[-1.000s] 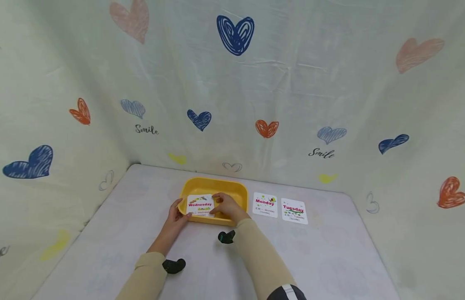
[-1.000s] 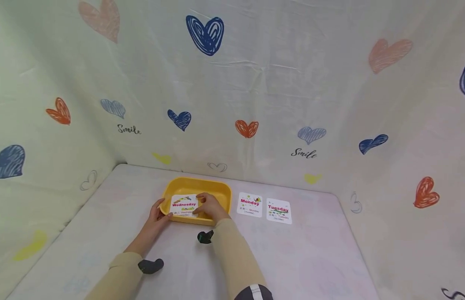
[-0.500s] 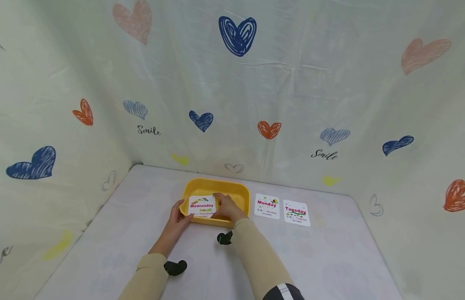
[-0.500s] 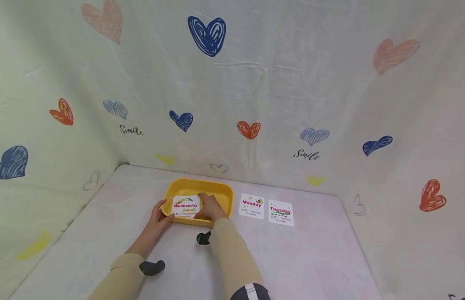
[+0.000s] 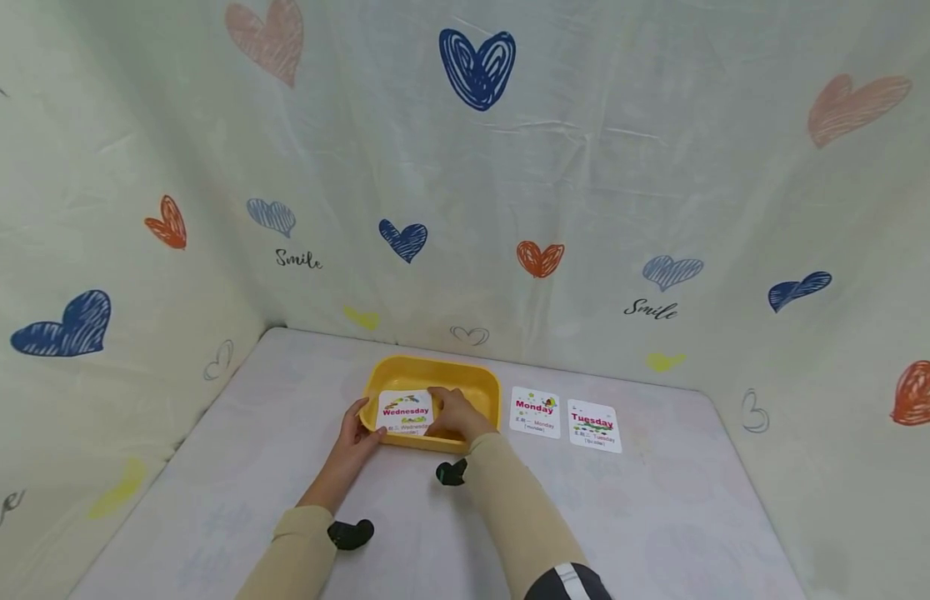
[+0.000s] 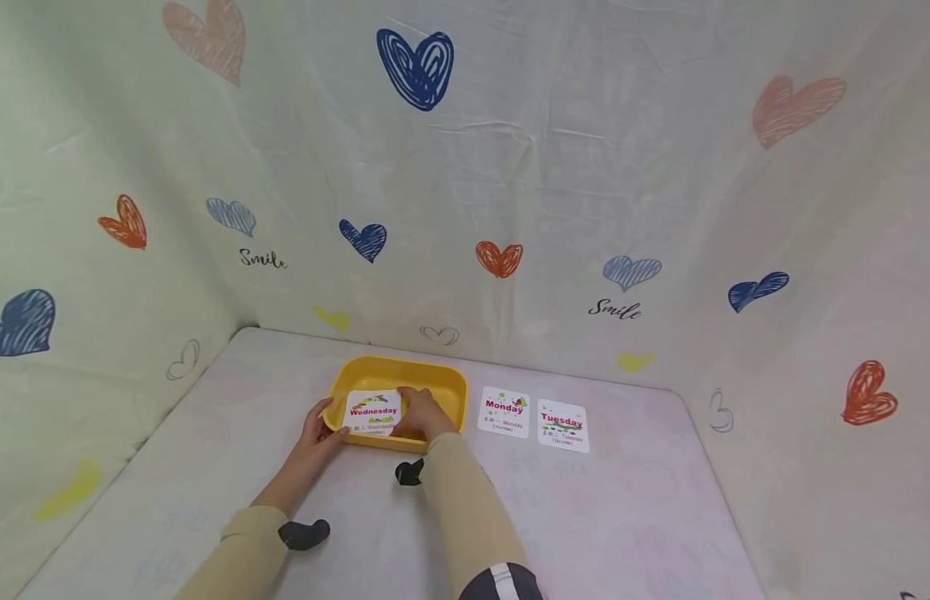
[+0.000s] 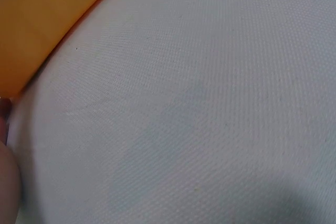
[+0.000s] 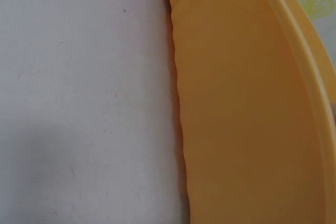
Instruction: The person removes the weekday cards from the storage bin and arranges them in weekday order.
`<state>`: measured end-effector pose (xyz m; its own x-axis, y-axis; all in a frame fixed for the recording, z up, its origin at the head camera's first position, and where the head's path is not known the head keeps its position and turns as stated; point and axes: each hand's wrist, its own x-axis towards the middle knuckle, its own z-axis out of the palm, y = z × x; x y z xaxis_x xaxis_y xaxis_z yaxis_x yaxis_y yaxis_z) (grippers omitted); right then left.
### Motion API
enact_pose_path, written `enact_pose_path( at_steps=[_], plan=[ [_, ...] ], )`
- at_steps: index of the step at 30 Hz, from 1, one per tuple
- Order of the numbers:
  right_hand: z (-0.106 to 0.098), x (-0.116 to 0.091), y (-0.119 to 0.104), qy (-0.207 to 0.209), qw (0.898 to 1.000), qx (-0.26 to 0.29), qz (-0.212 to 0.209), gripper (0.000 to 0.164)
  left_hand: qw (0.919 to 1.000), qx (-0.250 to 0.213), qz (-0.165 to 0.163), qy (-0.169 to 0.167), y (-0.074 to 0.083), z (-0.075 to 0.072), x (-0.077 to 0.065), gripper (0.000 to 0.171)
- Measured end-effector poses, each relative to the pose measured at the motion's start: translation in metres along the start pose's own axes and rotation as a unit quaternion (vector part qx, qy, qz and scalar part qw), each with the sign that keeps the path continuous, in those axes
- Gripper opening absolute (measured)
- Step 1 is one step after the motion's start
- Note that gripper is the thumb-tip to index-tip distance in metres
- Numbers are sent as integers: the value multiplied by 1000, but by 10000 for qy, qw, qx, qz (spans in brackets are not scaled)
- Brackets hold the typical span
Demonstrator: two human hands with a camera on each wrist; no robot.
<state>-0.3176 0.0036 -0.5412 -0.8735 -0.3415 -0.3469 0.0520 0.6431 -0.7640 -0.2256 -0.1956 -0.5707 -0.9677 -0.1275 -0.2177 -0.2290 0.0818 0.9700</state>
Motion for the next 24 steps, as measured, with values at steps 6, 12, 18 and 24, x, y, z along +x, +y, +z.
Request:
enact_pose_path(
  at_steps=[6, 12, 18, 24],
  plan=[
    [-3, 0, -2, -107, 9997, -199, -62, 82, 9999, -5, 144, -12, 0, -1, -1, 72],
    [-4, 0, -3, -139, 9993, -341, -19, 82, 9999, -27, 169, 0, -1, -1, -1, 71],
    [0, 6, 1, -33, 9990, -443, 3, 82, 10000, -21, 87, -22, 0, 0, 0, 71],
    [1, 7, 2, 22, 9989, -456, -83, 80, 9999, -24, 110, -32, 0, -1, 0, 70]
  ],
)
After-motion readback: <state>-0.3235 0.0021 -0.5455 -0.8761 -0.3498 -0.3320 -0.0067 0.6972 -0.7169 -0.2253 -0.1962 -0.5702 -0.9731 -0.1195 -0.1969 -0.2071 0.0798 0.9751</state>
